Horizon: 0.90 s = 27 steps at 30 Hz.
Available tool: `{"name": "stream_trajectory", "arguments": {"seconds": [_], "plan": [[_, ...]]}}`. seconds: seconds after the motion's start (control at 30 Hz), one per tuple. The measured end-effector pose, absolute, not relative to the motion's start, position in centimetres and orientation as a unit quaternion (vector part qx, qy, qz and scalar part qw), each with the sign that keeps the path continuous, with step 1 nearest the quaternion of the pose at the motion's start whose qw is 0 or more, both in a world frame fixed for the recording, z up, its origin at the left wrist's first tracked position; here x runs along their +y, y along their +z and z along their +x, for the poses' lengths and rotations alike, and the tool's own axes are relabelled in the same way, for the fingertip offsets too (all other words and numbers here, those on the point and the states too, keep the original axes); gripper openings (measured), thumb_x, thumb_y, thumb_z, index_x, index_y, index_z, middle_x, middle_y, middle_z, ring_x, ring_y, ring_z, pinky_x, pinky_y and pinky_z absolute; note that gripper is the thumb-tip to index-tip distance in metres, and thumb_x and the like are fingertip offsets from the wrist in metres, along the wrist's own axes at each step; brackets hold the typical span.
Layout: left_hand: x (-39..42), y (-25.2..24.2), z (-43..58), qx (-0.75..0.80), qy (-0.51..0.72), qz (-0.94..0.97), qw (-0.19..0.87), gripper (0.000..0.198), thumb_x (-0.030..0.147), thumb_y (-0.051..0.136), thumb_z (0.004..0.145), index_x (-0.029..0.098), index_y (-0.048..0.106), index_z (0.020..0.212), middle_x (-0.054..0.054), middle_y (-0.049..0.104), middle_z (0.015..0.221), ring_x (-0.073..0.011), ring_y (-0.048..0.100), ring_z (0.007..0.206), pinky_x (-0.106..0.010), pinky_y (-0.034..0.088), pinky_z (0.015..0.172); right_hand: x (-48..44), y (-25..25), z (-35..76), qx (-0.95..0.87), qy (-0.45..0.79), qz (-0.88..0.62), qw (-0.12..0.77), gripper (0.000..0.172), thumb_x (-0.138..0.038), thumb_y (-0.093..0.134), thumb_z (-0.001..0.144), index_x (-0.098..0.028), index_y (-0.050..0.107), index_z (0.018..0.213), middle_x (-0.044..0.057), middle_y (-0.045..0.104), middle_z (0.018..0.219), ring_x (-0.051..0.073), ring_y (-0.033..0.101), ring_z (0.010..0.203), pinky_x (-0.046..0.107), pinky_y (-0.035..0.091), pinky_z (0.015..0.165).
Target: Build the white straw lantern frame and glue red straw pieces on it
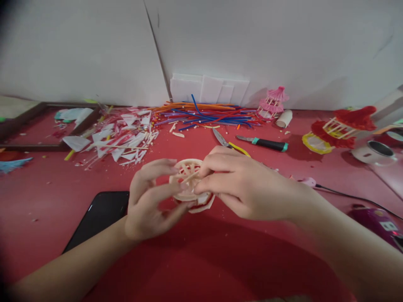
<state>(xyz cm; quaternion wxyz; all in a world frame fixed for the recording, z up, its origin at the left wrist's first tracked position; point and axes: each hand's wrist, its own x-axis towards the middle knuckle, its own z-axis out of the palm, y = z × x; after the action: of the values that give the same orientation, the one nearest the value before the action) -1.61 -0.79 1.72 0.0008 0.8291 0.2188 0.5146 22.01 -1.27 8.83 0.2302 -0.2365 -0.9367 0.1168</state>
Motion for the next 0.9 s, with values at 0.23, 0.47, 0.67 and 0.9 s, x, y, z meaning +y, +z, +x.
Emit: {"name": "stream_trajectory", "arguments": {"seconds": [0.23,0.47,0.67,0.9], "plan": [[0.8,0.4,-2.3,0.235,0.516,0.806,0.169,0.057,0.027,0.079,0.077,0.019,0.051,0.126,-0.014,0.058,0.118,-0.0259,0.059,0.113,-0.044,0.055,0.097,-1.3,8.4,22.6,-0.925,0.17,-0.248,0.232,0.042,-0.001,0.048,0.091,-0.024,0.066,0.121,0.004,0.068,0.106,0.015,0.058,0.1,0.031,0.048,0.09],[0.5,0.9,-2.3,0.222,0.492,0.825,0.167,0.055,0.026,0.07,0.08,0.019,0.048,0.13,-0.016,0.055,0.124,-0.0303,0.056,0.121,-0.049,0.053,0.1,-1.2,8.0,22.7,-0.903,0.19,-0.273,0.271,0.014,-0.018,0.062,0.093,-0.02,0.069,0.105,0.003,0.07,0.099,0.013,0.062,0.094,0.027,0.051,0.086],[0.3,1.3,-2.5,0.197,0.51,0.837,0.007,0.032,0.033,0.075,0.081,0.024,0.062,0.109,-0.01,0.062,0.114,-0.0313,0.056,0.123,-0.057,0.044,0.108,-1.6,8.0,22.6,-0.914,0.158,-0.269,0.259,0.022,-0.013,0.054,0.096,-0.023,0.07,0.105,0.004,0.061,0.105,0.011,0.059,0.094,0.025,0.049,0.082],[-0.1,1.5,-2.2,0.202,0.492,0.845,-0.046,0.018,0.021,0.075,0.081,0.03,0.066,0.094,0.002,0.071,0.094,-0.0179,0.068,0.096,-0.048,0.038,0.116,-1.7,8.0,22.5,-0.928,0.132,-0.251,0.24,0.029,-0.005,0.045,0.096,-0.023,0.066,0.106,0.004,0.064,0.101,0.014,0.057,0.094,0.029,0.047,0.083]]}}
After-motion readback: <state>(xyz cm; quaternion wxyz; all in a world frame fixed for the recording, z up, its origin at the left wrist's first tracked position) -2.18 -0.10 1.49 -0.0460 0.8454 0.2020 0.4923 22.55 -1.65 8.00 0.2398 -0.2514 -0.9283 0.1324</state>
